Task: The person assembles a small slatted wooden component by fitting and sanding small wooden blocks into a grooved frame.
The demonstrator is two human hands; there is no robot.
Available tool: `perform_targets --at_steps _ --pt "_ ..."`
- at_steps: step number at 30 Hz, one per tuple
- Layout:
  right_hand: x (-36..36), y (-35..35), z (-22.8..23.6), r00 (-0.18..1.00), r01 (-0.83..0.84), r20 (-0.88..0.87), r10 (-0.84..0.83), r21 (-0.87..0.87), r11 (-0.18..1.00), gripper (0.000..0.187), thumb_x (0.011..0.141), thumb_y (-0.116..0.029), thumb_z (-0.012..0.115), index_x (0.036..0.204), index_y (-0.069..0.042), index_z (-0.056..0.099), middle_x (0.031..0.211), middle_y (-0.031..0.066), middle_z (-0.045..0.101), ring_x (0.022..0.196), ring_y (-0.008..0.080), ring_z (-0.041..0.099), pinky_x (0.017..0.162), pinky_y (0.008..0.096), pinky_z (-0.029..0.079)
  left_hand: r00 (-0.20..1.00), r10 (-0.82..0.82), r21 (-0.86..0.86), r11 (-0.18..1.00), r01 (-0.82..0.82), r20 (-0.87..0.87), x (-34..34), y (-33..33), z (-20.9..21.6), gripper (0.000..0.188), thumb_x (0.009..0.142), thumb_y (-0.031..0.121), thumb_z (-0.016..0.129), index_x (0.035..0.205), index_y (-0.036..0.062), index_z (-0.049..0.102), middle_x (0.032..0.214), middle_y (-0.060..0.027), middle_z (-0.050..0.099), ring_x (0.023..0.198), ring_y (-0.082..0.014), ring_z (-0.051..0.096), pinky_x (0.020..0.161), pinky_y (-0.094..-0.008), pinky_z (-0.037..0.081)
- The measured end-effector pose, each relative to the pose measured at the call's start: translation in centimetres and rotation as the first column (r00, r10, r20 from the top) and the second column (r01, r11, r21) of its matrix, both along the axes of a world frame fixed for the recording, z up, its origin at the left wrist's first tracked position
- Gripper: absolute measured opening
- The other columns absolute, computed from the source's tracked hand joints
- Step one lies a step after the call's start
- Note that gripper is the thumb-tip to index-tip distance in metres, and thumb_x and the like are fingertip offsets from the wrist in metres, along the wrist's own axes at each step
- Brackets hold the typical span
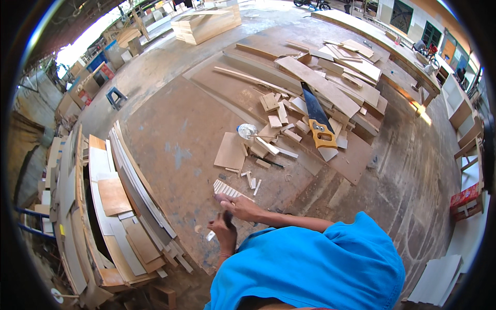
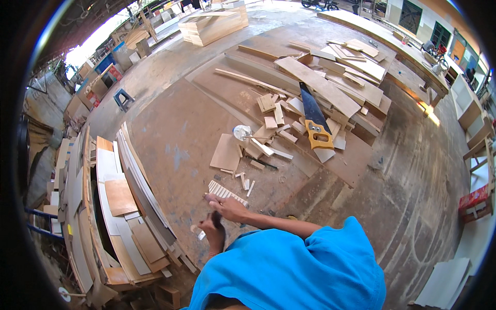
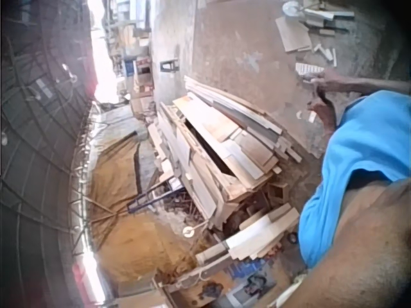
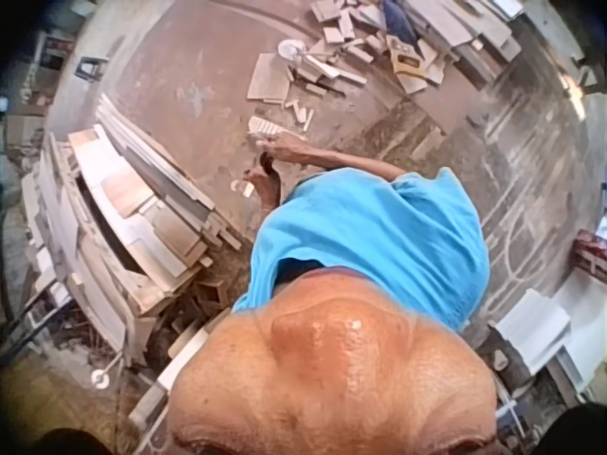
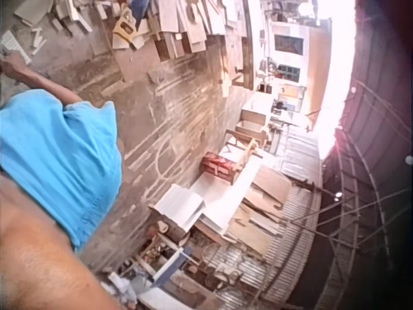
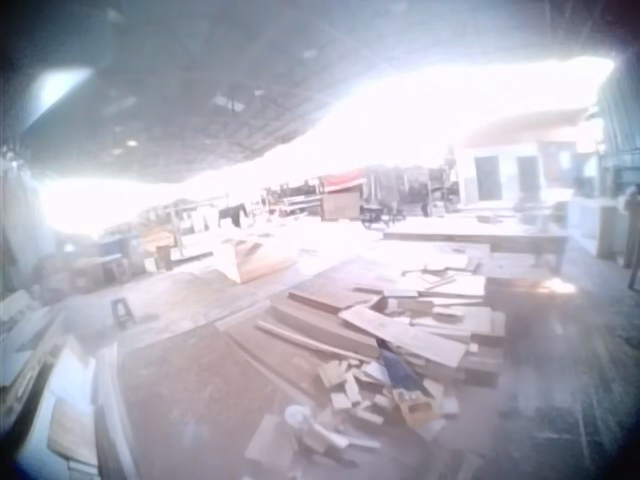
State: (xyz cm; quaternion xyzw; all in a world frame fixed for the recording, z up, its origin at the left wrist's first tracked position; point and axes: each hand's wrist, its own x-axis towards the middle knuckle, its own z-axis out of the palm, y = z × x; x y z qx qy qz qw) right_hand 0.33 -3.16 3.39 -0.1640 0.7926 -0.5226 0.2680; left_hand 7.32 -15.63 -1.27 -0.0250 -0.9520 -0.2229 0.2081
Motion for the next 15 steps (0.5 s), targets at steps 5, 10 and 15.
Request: perform_targets --at_steps 5,10,15 --pt "0.6 0.0 -2.0 0.989 0.044 -0.134 -0.055 -0.08 0.996 0.046 0.089 -0.043 0.035 0.13 -0.023 0.04 0.116 0.0131 0.054 0.099 0.0366 0.054 0.086 0.0399 0.041 0.999 -0.039 0.06 0.997 0.038 0.015 -0.5 -0.8 0.7 0.02 0.076 0.003 0.048 0.091 0.0062 0.06 0.082 -0.0114 0.057 0.075 -0.0277 0.051 0.074 -0.0389 0.028" --pt "0.0 0.4 2.0 0.999 0.047 -0.015 -0.047 0.04 0.998 0.045 0.088 -0.044 0.037 0.128 -0.024 0.043 0.106 0.0201 0.058 0.096 0.0372 0.055 0.084 0.0408 0.042 1.0 -0.012 0.022 1.0 0.011 0.014 0.0 0.3 -0.4 0.022 0.074 0.002 0.048 0.092 0.0056 0.059 0.085 -0.0117 0.057 0.077 -0.0285 0.051 0.075 -0.0388 0.028" --pt "1.8 0.3 -0.4 0.992 0.046 -0.116 -0.05 -0.037 0.998 0.049 0.088 -0.046 0.037 0.129 -0.02 0.042 0.105 0.0203 0.058 0.097 0.0379 0.055 0.083 0.0407 0.042 0.994 0.038 0.088 0.995 -0.047 0.101 -0.6 -1.2 0.8 0.023 0.072 0.001 0.046 0.089 0.0077 0.06 0.085 -0.0096 0.057 0.076 -0.0278 0.052 0.073 -0.0393 0.027"
